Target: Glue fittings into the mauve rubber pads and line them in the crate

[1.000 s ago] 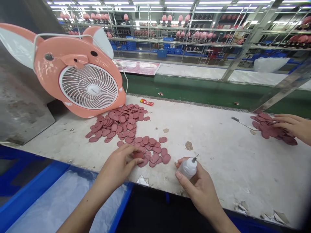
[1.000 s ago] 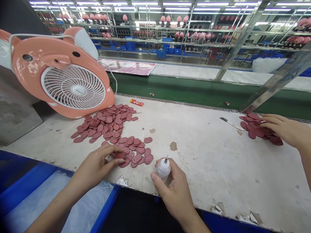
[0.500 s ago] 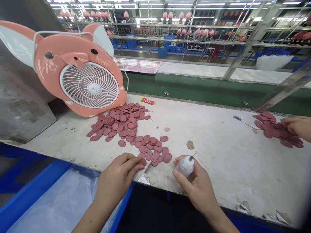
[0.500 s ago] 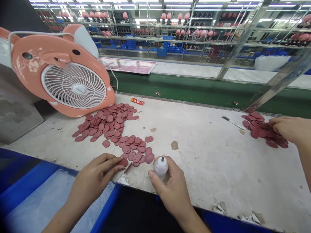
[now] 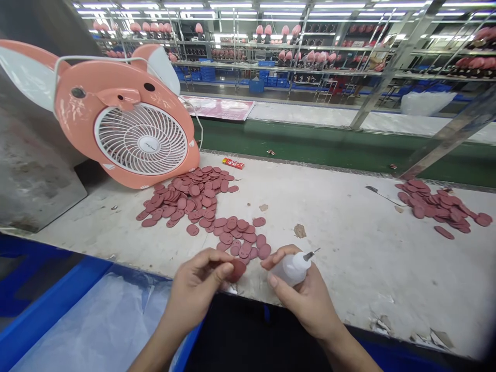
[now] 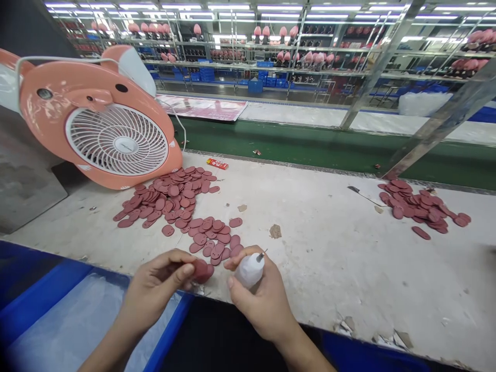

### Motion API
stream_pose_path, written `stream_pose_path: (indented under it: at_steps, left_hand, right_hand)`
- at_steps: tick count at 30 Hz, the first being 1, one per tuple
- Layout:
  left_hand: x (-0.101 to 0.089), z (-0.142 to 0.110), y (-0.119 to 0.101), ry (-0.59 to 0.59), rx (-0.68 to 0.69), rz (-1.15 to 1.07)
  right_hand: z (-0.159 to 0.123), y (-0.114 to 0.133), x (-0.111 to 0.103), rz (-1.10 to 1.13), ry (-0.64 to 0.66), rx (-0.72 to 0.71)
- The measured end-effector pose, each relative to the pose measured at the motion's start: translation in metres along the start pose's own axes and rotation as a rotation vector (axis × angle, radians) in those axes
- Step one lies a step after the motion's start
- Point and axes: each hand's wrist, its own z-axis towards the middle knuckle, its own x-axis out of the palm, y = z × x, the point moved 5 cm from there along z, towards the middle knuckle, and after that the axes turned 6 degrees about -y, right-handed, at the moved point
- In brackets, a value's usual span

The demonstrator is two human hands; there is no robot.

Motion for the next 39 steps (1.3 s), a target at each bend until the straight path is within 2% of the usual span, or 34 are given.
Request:
stream_pose_path:
  at_steps: [2,6,12,18,23,27,30,32,34,36,39]
  left_hand:
    - [0.017,-0.006,0.001,0.074,-0.133,-0.166]
    - [0.037,-0.018,0.002,0.035,-0.224,-0.276]
    - [0.04,-0.024,0.001,-0.067,-0.313,-0.321]
    - [0.042,-0.019,-0.008,-0.088,-0.415,-0.369]
    - [0.044,-0.013,-0.011,-0.1,-0.35,-0.287]
    - [0.033,0.0,-0.01,-0.173,-0.271,-0.132]
    - [0.025,0.006,-0.007,-0.183,-0.328,-0.177]
    - [0.024,0.004,-0.008,-0.183,-0.353,-0.236]
    - [0.026,-0.002,-0.011,-0.187,-0.32,-0.244]
    - [0.03,-0.009,-0.015,-0.163,-0.241,-0.195]
    - [0.039,-0.018,-0.02,-0.036,-0.155,-0.109]
  right_hand:
    - [0.0,0.006,0.009,0.09,0.037,0.002]
    - [0.0,0.01,0.021,0.195,0.043,0.025]
    - [0.002,0.006,0.021,0.145,-0.131,0.021]
    - [0.002,0.008,0.018,0.061,-0.134,0.007]
    - [0.01,0.004,0.014,-0.043,-0.246,0.014]
    - [0.033,-0.002,0.007,-0.112,-0.323,0.046]
    - [0.042,-0.003,-0.003,-0.111,-0.348,0.071]
    - [0.039,-0.001,-0.009,-0.086,-0.365,0.09]
    - [0.03,0.002,-0.009,-0.039,-0.335,0.114]
    - [0.018,0.005,-0.004,0.025,-0.244,0.146]
    - [0.005,0.006,0.005,0.116,-0.084,0.172]
